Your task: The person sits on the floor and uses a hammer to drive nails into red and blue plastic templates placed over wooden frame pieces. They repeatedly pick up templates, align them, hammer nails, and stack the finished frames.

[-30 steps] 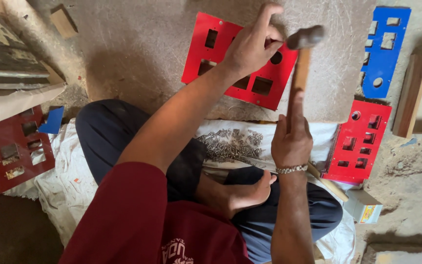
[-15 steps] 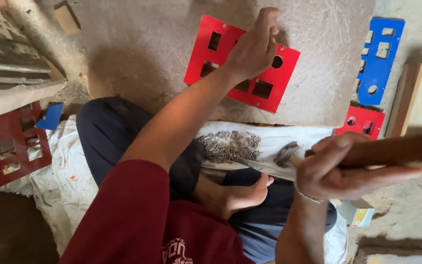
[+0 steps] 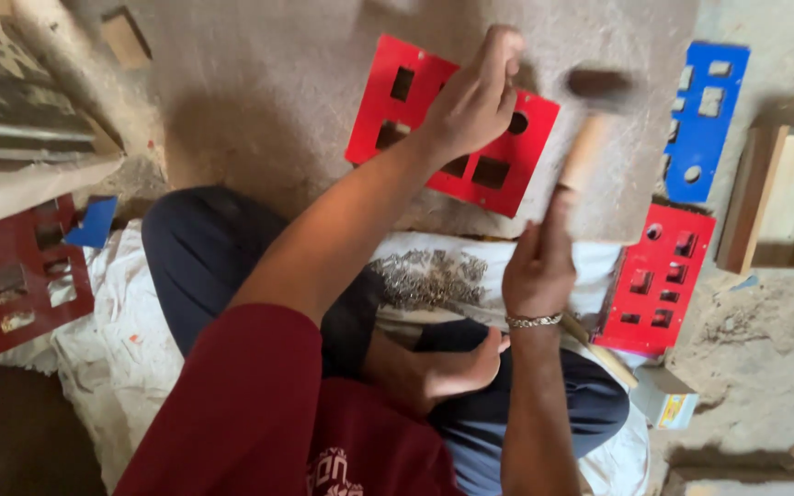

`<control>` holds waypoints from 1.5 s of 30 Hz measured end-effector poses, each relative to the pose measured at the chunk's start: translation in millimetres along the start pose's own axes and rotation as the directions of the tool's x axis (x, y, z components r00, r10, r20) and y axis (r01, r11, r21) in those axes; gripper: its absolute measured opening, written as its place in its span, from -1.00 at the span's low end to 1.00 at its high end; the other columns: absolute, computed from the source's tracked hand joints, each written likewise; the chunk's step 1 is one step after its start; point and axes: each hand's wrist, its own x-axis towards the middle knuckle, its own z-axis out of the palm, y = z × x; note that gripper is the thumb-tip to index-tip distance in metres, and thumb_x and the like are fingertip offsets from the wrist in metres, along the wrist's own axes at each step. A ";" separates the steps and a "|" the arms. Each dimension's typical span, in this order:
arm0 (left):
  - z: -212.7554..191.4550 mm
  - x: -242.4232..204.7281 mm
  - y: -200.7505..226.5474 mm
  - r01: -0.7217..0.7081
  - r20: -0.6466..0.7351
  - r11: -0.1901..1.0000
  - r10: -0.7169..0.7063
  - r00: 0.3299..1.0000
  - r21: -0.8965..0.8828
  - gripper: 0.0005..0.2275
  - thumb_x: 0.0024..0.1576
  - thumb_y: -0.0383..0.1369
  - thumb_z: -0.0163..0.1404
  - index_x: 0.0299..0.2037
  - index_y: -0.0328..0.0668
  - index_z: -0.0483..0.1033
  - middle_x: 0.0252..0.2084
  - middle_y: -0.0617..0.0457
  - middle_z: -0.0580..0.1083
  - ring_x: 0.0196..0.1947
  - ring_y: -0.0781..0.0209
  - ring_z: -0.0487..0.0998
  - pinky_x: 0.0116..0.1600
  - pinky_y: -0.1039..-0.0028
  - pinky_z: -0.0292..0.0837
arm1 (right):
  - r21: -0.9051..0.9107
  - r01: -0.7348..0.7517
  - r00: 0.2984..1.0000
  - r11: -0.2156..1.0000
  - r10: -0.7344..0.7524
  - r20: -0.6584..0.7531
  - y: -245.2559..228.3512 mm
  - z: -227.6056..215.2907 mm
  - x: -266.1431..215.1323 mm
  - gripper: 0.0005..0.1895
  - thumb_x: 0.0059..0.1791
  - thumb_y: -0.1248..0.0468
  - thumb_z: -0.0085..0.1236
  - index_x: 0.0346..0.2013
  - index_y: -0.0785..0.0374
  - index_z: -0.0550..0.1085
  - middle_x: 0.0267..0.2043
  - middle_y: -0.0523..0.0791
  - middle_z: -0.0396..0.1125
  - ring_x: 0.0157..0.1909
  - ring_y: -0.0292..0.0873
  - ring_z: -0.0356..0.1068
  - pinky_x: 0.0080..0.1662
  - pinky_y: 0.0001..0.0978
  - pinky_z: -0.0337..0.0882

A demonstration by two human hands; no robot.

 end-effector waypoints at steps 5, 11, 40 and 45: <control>1.8 -5.4 -8.7 -0.003 -0.014 1.000 0.004 1.000 0.007 -0.57 0.09 -0.72 -0.06 0.12 -0.21 0.13 -0.18 -0.11 0.36 -0.18 -0.07 0.55 -0.09 0.24 0.50 | 0.419 -0.462 0.887 0.782 0.422 0.190 4.1 -9.0 -23.1 -0.26 0.14 0.46 0.05 0.59 0.22 0.03 -0.01 0.04 0.43 -0.47 -0.19 0.21 -0.44 -0.29 0.30; -0.2 6.2 0.6 -0.151 -0.042 0.988 0.152 0.988 0.012 -0.63 0.14 -0.66 -0.03 0.12 -0.34 0.17 -0.17 -0.15 0.39 -0.16 -0.13 0.54 -0.06 0.23 0.49 | 0.710 -0.675 0.640 0.203 0.640 0.425 -1.9 -30.3 -69.9 -0.16 0.13 0.40 -0.07 0.61 0.01 -0.22 -0.46 -0.13 0.17 -0.60 -0.31 0.17 -0.56 -0.43 0.29; -73.3 -188.1 80.4 -0.010 0.546 0.996 -0.042 0.837 0.092 -0.81 0.23 -0.27 -0.03 -0.19 -0.16 0.62 -0.33 -0.13 0.53 -0.28 -0.17 0.57 -0.17 0.08 0.43 | 0.786 -0.617 0.605 0.030 0.657 0.450 -0.5 -5.6 -103.2 -0.19 0.12 0.35 -0.09 0.58 -0.13 -0.19 -0.37 -0.11 0.23 -0.54 -0.30 0.18 -0.52 -0.46 0.29; -104.9 -80.4 53.5 0.251 -0.009 0.964 -0.253 0.968 -0.089 -0.86 0.20 -0.47 0.12 -0.06 -0.25 0.59 -0.21 -0.01 0.63 -0.29 0.28 0.65 -0.18 0.44 0.57 | 0.777 -0.629 0.588 0.005 0.657 0.472 1.1 -6.6 -105.2 -0.18 0.13 0.36 -0.10 0.58 -0.18 -0.21 -0.36 -0.11 0.24 -0.53 -0.28 0.19 -0.51 -0.43 0.32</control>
